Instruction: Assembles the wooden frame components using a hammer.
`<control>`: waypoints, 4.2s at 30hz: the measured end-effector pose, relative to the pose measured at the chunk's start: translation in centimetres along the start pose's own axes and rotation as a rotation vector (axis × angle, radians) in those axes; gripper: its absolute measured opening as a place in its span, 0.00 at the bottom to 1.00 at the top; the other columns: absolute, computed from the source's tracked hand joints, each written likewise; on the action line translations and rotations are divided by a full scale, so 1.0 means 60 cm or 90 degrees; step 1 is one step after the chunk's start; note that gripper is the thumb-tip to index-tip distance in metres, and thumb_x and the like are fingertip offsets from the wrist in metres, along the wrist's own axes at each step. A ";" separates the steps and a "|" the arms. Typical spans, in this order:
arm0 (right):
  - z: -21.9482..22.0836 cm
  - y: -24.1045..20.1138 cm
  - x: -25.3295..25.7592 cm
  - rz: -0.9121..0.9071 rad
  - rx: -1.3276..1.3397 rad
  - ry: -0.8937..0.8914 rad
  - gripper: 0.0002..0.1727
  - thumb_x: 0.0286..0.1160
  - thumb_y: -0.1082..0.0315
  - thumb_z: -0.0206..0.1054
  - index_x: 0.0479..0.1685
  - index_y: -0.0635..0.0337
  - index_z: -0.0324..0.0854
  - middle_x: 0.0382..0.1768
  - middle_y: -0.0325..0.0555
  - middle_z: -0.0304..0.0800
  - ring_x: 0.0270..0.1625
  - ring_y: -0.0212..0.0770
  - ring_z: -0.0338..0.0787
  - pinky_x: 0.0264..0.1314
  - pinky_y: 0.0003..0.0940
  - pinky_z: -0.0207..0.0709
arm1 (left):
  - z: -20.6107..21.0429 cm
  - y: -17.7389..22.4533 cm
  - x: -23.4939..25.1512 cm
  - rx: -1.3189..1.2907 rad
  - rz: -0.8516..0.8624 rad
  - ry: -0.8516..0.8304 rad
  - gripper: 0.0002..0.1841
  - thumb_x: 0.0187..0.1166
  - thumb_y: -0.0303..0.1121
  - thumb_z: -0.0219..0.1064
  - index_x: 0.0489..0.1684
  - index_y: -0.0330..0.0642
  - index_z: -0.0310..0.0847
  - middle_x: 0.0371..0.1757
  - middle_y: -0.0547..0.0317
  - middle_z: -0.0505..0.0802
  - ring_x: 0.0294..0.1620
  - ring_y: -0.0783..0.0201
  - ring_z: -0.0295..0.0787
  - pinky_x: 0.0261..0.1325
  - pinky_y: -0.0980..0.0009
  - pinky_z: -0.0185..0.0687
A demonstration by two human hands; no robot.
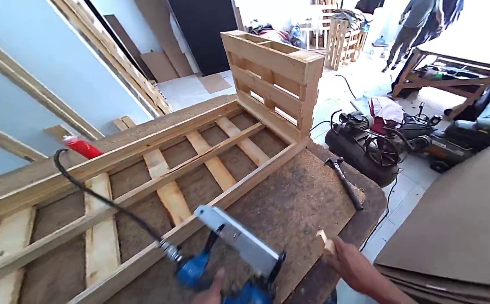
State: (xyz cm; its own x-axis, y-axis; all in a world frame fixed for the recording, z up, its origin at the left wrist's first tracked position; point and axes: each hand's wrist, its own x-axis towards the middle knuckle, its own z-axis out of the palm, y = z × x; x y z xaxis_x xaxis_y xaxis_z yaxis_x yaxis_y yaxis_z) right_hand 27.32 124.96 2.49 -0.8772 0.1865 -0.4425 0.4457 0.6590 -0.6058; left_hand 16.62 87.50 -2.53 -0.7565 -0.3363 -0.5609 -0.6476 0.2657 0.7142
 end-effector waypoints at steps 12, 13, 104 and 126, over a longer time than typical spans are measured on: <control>-0.203 0.007 0.234 0.012 0.533 -0.059 0.20 0.86 0.56 0.64 0.66 0.59 0.77 0.42 0.50 0.92 0.35 0.42 0.92 0.36 0.38 0.88 | 0.230 0.096 0.002 -0.029 -0.032 -0.111 0.35 0.79 0.51 0.74 0.75 0.32 0.71 0.59 0.39 0.92 0.56 0.47 0.94 0.58 0.47 0.93; -0.208 0.010 0.246 -0.009 0.555 -0.056 0.18 0.84 0.56 0.65 0.63 0.59 0.78 0.40 0.49 0.91 0.31 0.40 0.89 0.31 0.35 0.85 | 0.206 0.102 -0.004 0.073 0.006 -0.108 0.35 0.78 0.53 0.73 0.74 0.33 0.73 0.59 0.41 0.92 0.58 0.49 0.94 0.60 0.48 0.91; -0.127 0.159 0.570 -0.236 -0.117 0.045 0.35 0.84 0.35 0.50 0.68 0.54 0.82 0.49 0.47 0.95 0.44 0.47 0.96 0.45 0.48 0.90 | 0.627 0.788 0.011 -0.091 0.861 0.090 0.24 0.85 0.30 0.67 0.77 0.28 0.74 0.57 0.53 0.95 0.55 0.70 0.94 0.63 0.70 0.93; -0.133 0.163 0.570 -0.233 -0.086 -0.002 0.38 0.83 0.30 0.47 0.73 0.50 0.78 0.53 0.47 0.93 0.47 0.48 0.96 0.46 0.50 0.89 | 0.705 0.622 0.122 -0.122 0.616 -0.077 0.24 0.82 0.27 0.66 0.78 0.31 0.74 0.56 0.52 0.95 0.54 0.67 0.94 0.63 0.66 0.91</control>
State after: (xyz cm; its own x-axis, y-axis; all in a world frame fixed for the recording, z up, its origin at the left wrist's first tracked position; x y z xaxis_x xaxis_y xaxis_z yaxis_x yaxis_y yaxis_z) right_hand 0.26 143.59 -13.31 -0.9731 -0.0805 -0.2160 0.0763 0.7717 -0.6314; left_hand -16.94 133.18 2.30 -0.9624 0.0447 0.2678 0.2709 0.2224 0.9366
